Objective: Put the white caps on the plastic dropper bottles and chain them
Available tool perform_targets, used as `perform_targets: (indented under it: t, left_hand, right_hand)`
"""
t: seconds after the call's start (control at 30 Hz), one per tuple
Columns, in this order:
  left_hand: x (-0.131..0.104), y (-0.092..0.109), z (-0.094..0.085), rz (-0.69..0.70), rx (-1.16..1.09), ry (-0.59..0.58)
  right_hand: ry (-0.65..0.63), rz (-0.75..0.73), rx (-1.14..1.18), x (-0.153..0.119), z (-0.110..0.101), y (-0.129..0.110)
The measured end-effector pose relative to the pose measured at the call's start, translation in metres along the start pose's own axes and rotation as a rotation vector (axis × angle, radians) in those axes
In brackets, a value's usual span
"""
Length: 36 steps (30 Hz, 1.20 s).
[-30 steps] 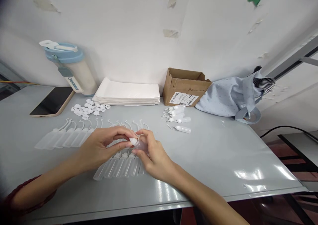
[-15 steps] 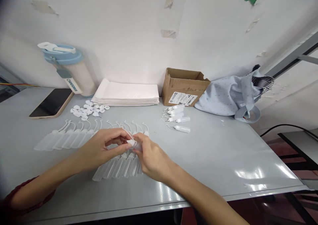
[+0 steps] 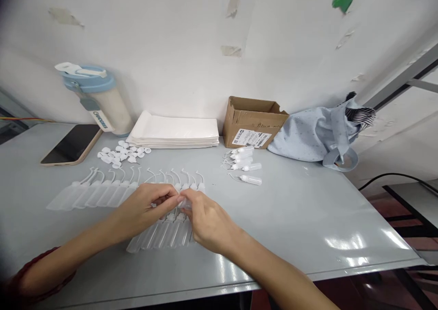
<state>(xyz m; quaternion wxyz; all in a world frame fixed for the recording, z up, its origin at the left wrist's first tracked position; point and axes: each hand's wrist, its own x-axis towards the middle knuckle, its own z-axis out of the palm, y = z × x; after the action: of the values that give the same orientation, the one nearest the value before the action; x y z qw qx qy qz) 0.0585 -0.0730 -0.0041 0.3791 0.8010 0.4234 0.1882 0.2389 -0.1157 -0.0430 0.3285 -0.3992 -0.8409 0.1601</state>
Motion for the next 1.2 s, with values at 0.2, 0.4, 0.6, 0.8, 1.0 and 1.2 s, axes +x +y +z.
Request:
perform_targets:
  t: [0.2,0.4,0.6,0.8,1.0,1.2]
  left_hand:
    - [-0.003,0.000,-0.005,0.156,-0.126,0.026]
    - [-0.004,-0.007,-0.009,0.338,-0.155,-0.010]
    - [-0.003,-0.002,-0.013,0.177,-0.403,-0.099]
    - [-0.003,0.000,-0.010,0.050,-0.533,-0.068]
    - [-0.006,0.001,-0.007,0.075,-0.533,-0.070]
    - [-0.005,0.006,-0.008,-0.021,-0.577,-0.053]
  right_hand:
    - [-0.121,0.250,0.289,0.006,-0.014,-0.009]
    - [-0.198,0.360,0.487,0.009,-0.021,-0.011]
    - [-0.209,0.370,0.594,0.009,-0.022,-0.012]
    - [-0.200,0.350,0.526,0.009,-0.023,-0.013]
    - [-0.185,0.381,0.613,0.008,-0.023,-0.013]
    - [-0.174,0.360,0.610,0.008,-0.025,-0.015]
